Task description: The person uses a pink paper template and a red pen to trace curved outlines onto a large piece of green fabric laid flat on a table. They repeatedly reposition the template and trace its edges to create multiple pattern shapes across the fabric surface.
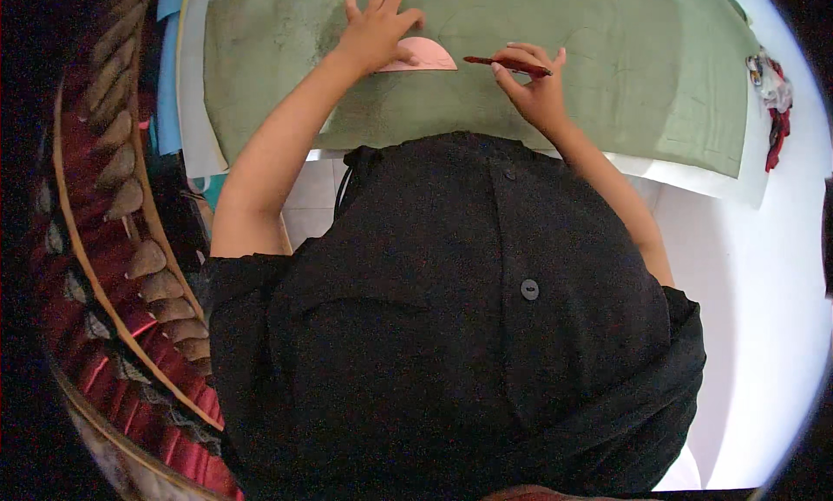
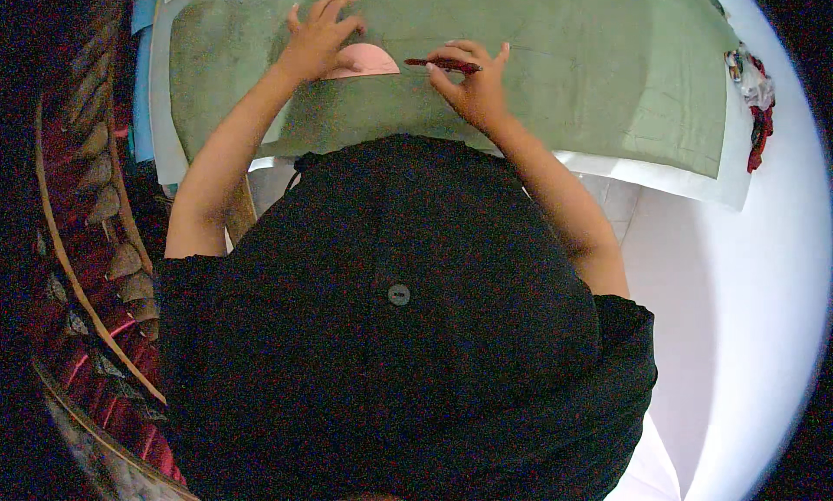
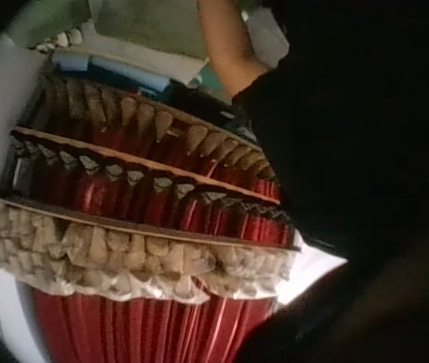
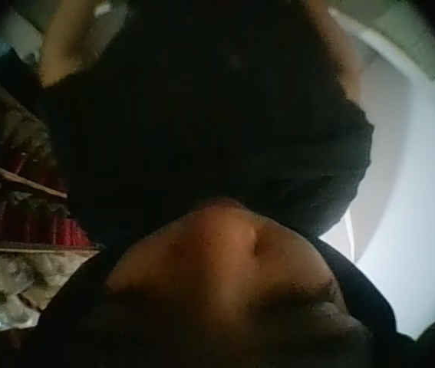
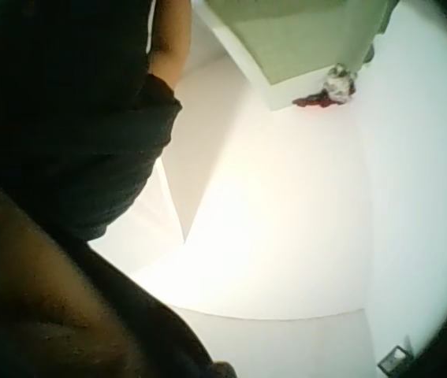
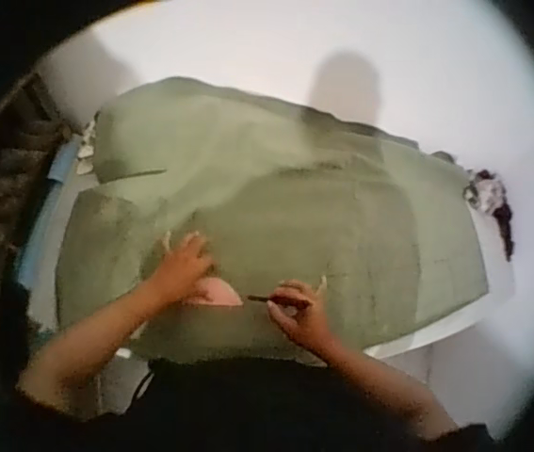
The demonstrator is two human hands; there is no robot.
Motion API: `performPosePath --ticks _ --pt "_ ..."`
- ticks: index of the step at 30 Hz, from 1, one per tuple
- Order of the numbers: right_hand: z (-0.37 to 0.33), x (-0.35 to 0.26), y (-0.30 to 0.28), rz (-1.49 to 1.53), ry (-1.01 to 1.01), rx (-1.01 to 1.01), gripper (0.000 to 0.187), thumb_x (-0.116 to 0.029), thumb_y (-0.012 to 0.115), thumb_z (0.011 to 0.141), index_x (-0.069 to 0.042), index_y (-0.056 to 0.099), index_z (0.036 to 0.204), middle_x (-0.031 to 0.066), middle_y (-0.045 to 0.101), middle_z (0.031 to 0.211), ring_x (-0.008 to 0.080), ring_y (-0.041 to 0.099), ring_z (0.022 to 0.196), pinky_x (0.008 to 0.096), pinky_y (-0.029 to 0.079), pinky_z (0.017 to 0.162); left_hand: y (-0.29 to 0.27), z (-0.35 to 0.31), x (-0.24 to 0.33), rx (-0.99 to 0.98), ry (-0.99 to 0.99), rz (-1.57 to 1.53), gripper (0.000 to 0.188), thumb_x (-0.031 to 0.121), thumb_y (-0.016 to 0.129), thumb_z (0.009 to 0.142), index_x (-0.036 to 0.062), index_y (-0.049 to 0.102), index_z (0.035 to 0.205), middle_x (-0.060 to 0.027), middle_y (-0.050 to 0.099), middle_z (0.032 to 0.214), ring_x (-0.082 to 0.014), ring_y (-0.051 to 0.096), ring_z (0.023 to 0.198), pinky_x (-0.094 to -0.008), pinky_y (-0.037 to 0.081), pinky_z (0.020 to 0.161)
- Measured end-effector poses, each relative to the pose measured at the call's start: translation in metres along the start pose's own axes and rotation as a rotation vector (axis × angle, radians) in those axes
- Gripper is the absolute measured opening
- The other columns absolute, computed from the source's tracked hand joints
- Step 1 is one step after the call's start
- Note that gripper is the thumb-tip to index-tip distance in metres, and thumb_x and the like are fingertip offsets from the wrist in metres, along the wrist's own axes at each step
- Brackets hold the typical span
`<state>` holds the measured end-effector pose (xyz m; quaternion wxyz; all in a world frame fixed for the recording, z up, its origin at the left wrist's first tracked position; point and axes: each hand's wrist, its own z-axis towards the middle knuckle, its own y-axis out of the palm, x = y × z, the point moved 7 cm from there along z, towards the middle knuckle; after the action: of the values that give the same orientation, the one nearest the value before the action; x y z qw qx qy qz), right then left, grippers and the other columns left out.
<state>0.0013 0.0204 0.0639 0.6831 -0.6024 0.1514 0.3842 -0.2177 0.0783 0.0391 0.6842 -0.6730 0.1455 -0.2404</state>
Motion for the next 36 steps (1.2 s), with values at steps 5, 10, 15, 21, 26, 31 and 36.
performPosePath --ticks 5,10,15,21,26,31,36 --pt "0.007 0.012 -0.013 0.025 0.07 0.057 0.014 -0.024 0.069 0.083 -0.016 0.068 0.095 0.0006 0.063 0.107 0.0194 0.061 0.101 0.0639 0.002 0.106 0.001 -0.007 0.005 -0.087 -0.013 -0.093 0.048 0.034 0.081 0.065 0.0216 0.059 0.106 -0.0051 0.038 0.141 -0.0278 0.027 0.137 -0.0695 0.014 0.102" --pt "0.012 0.009 -0.017 0.055 0.096 0.037 0.013 -0.023 0.069 0.083 -0.016 0.068 0.094 -0.0003 0.064 0.105 0.0175 0.063 0.095 0.0618 0.001 0.107 0.007 -0.008 0.0 -0.143 -0.032 -0.141 0.044 0.035 0.078 0.069 0.021 0.055 0.104 -0.0043 0.036 0.143 -0.0302 0.025 0.137 -0.0699 0.012 0.101" --pt "0.012 0.013 -0.014 0.089 0.124 0.018 0.012 -0.023 0.069 0.083 -0.016 0.068 0.093 -0.0009 0.065 0.1 0.0172 0.062 0.096 0.0603 0.001 0.107 0.0 -0.011 -0.008 -0.234 -0.017 -0.296 0.022 0.019 0.064 0.081 0.0163 0.052 0.099 -0.0071 0.046 0.133 -0.026 0.038 0.129 -0.0637 0.014 0.104" --pt "0.016 0.016 -0.009 0.096 0.121 0.054 0.012 -0.024 0.069 0.084 -0.016 0.068 0.093 -0.0018 0.066 0.098 0.0171 0.062 0.096 0.0604 0.001 0.107 -0.012 -0.012 -0.026 -0.012 -0.044 -0.521 0.032 0.011 0.052 0.086 0.017 0.051 0.118 -0.008 0.052 0.123 -0.0258 0.049 0.117 -0.056 0.021 0.105" --pt "0.024 0.008 -0.009 0.073 0.108 0.048 0.016 -0.026 0.071 0.081 -0.018 0.069 0.095 -0.0025 0.067 0.093 0.0178 0.06 0.099 0.0656 0.003 0.106 -0.012 0.001 -0.014 -0.033 -0.045 -0.141 0.045 0.022 0.047 0.092 0.0206 0.043 0.137 -0.0085 0.046 0.136 -0.0267 0.043 0.126 -0.0576 0.02 0.106" --pt "0.026 0.015 -0.009 0.052 0.13 0.052 0.014 -0.024 0.068 0.084 -0.017 0.068 0.095 -0.0018 0.066 0.096 0.0177 0.063 0.096 0.0633 0.001 0.107 0.008 -0.014 -0.006 0.121 0.113 -0.072 0.051 0.035 0.044 0.094 0.0187 0.039 0.141 -0.0092 0.042 0.142 -0.0261 0.036 0.133 -0.059 0.018 0.109" --pt "0.028 0.017 -0.006 0.036 0.117 0.036 0.015 -0.022 0.066 0.084 -0.018 0.068 0.098 -0.0018 0.067 0.098 0.0184 0.06 0.099 0.0676 0.007 0.105 0.008 -0.008 -0.022 0.246 -0.035 -0.315 0.052 0.033 0.051 0.089 0.0118 0.044 0.136 -0.0095 0.047 0.137 -0.0275 0.04 0.13 -0.0583 0.021 0.108"
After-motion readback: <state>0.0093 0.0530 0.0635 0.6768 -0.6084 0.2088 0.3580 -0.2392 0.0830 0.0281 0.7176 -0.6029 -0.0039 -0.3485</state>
